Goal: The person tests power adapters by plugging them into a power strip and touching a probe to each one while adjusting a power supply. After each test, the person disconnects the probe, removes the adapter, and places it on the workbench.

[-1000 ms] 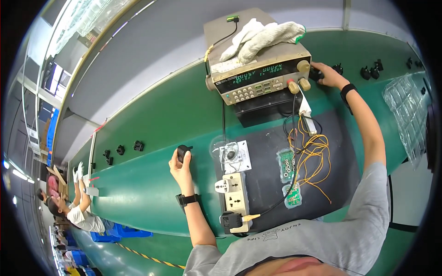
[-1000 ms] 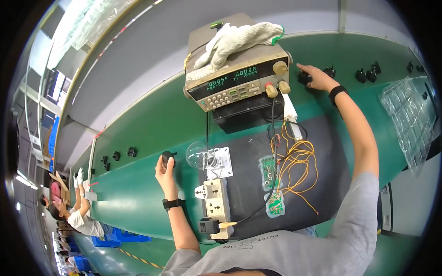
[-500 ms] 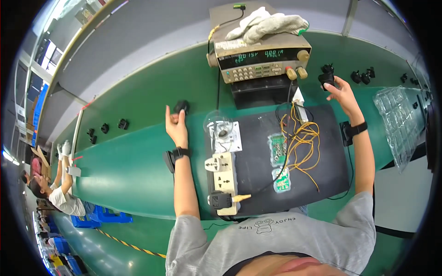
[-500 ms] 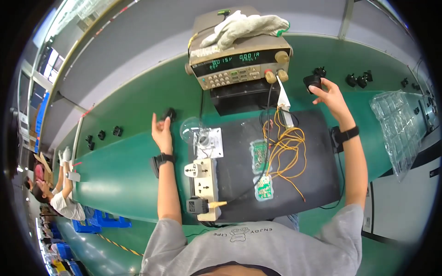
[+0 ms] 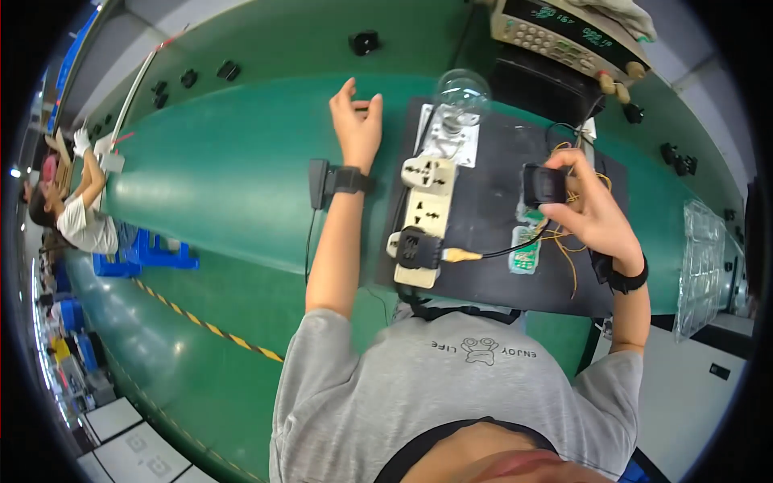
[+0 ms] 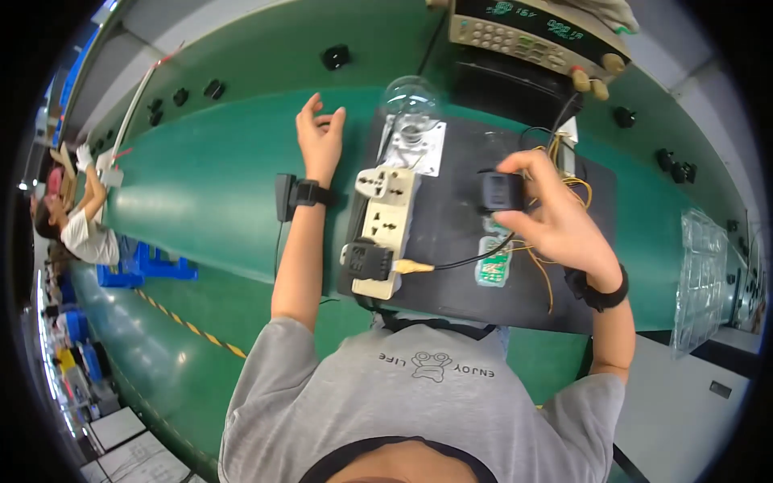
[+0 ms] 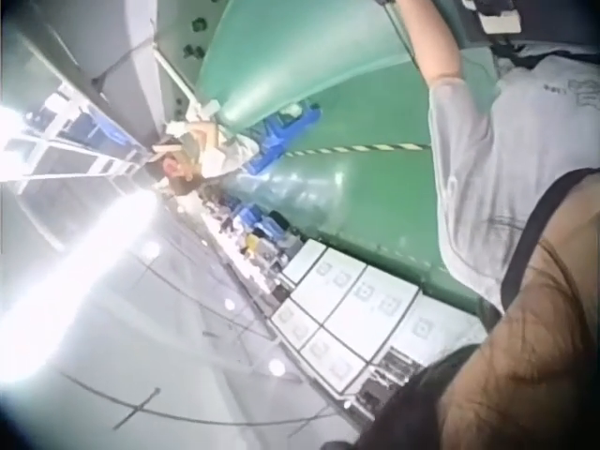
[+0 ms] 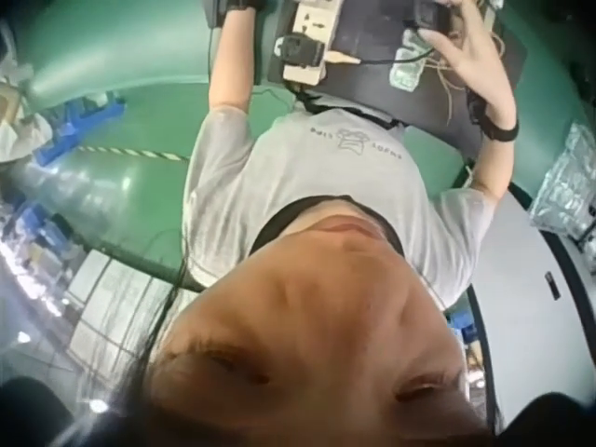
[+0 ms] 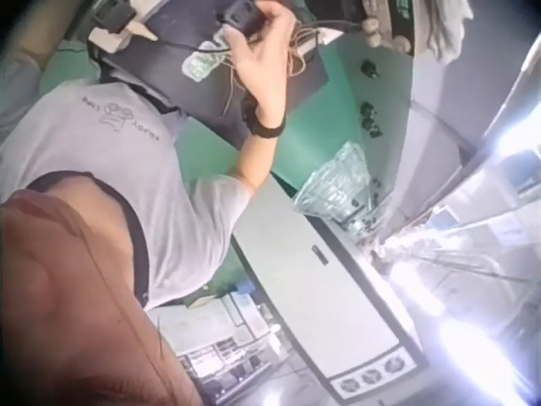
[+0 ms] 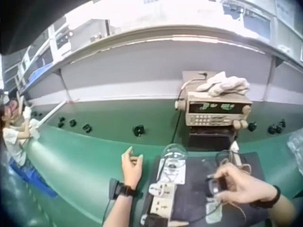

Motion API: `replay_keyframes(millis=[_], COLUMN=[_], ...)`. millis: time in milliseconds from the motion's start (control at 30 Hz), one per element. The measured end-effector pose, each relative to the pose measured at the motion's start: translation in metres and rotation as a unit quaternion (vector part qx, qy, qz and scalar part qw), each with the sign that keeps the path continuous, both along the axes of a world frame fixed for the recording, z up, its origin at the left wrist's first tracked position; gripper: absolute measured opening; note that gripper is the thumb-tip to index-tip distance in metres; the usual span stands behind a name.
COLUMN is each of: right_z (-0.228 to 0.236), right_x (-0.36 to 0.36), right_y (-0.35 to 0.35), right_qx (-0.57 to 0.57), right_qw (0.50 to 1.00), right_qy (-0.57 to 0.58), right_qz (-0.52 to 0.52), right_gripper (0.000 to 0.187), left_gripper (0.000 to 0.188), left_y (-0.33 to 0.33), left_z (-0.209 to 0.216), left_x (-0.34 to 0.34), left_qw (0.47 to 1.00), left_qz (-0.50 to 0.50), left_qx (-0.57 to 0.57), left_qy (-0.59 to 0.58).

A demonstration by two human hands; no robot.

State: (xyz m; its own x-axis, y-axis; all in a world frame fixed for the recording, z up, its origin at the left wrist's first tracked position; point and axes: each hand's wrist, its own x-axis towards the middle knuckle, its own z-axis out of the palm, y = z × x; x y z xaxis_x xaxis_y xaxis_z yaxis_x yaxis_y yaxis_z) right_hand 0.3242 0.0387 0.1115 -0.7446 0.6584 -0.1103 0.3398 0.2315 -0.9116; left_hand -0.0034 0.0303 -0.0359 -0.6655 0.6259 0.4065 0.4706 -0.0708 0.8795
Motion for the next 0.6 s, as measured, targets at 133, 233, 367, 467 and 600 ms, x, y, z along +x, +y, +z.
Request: replay_keyframes(millis=[133,233,367,467,600], right_z=[-0.011,-0.023,-0.016,-0.013,-0.023], right_x=[-0.065,-0.096,-0.108,-0.113,-0.121], right_y=[-0.011,-0.018,-0.034,-0.042,-0.05], right_qx=[0.158,0.234,0.325,0.358,0.423], right_qw=[0.981,0.968,0.936,0.915,0.879], right_qy=[-0.004,-0.021,-0.111,-0.172,-0.211], right_qz=[0.11,0.093,0.084,0.074,0.064], right_gripper=[0.043,0.042,0.041,0.04,0.039], left_gripper=[0.048,0.048,0.045,0.043,0.041], left_y=[-0.005,-0.008,-0.013,-0.019,-0.022], left_z=[0.004,0.007,0.014,0.028,0.038], left_x=[0.002,0.004,0.0,0.001,0.006], left_qw=[1.0,1.0,0.999,0.996,0.993], left_qz=[0.005,0.015,0.027,0.021,0.003], left_qx=[-0.015,-0.006,0.021,0.03,0.033], left_qy=[-0.005,-0.014,-0.041,-0.083,-0.114])
